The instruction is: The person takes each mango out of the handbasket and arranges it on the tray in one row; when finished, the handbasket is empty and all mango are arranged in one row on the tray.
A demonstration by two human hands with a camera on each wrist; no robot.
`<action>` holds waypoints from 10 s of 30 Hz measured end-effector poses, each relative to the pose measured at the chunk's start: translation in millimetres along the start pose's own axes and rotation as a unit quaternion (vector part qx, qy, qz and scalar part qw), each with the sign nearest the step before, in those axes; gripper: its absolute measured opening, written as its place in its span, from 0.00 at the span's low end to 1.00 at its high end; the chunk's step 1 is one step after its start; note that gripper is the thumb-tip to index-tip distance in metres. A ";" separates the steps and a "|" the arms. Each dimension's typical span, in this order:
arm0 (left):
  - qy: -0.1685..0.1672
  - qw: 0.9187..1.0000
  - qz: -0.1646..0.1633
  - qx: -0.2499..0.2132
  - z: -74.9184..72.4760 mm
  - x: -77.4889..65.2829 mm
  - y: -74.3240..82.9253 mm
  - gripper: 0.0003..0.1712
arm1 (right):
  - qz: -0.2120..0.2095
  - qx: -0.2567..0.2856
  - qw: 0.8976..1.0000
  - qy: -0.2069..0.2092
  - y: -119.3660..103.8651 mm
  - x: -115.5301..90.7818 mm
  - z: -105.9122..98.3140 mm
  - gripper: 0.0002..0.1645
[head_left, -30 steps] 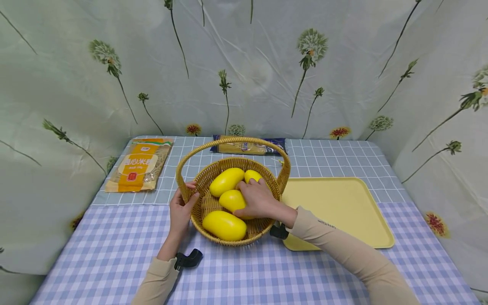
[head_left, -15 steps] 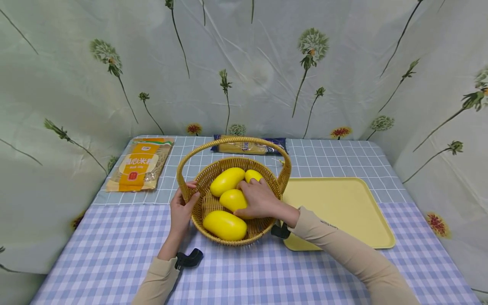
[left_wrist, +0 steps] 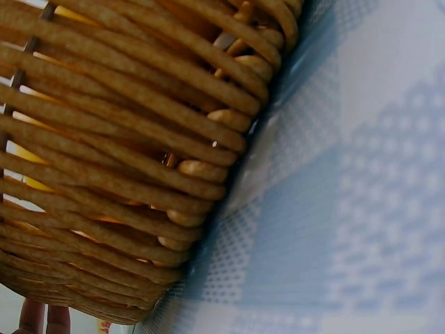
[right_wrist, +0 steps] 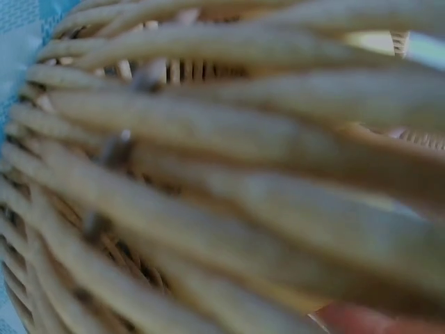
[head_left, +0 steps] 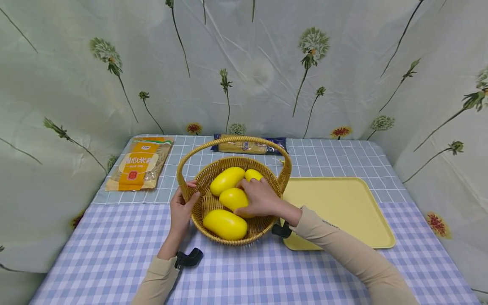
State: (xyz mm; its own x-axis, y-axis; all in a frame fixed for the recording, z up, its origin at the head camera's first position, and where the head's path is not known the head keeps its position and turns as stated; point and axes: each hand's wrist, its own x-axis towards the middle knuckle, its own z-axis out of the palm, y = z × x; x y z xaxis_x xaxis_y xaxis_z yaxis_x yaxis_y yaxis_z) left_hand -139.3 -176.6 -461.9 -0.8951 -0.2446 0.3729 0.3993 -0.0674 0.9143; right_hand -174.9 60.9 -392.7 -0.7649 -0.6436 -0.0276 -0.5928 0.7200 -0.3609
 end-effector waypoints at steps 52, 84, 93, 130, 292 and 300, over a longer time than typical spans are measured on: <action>-0.004 1.000 0.005 0.003 6.9 0.2 22.8 0.11 | -0.045 0.217 0.899 0.378 32.4 -122.6 -18.8 0.44; -0.006 1.000 -0.002 -0.005 8.2 -0.4 22.5 0.11 | 0.238 0.169 0.936 0.198 90.9 -123.5 16.2 0.44; -0.011 1.000 0.008 -0.013 8.0 -0.6 21.5 0.11 | 0.245 0.149 0.942 0.176 91.4 -119.9 17.5 0.44; -0.005 1.000 -0.009 -0.010 1.6 0.6 5.6 0.11 | 0.264 0.083 0.948 0.155 83.9 -125.9 10.1 0.42; -0.011 1.000 0.014 -0.003 -1.9 1.6 -3.5 0.12 | -0.121 0.102 0.976 -0.151 -18.5 21.0 -27.3 0.39; -0.008 1.000 0.015 0.001 -1.5 1.2 -3.2 0.12 | -0.119 0.144 0.978 -0.094 -11.1 10.9 -35.0 0.39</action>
State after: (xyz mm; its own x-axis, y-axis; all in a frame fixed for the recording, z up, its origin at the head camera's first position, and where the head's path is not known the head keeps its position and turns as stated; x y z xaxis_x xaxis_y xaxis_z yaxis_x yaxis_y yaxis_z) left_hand -141.4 -178.1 -464.6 -0.8859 -0.2302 0.4028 0.4259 -0.0591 0.9028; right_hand -185.6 55.0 -356.4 -0.5372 -0.8403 -0.0724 -0.6325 0.4582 -0.6245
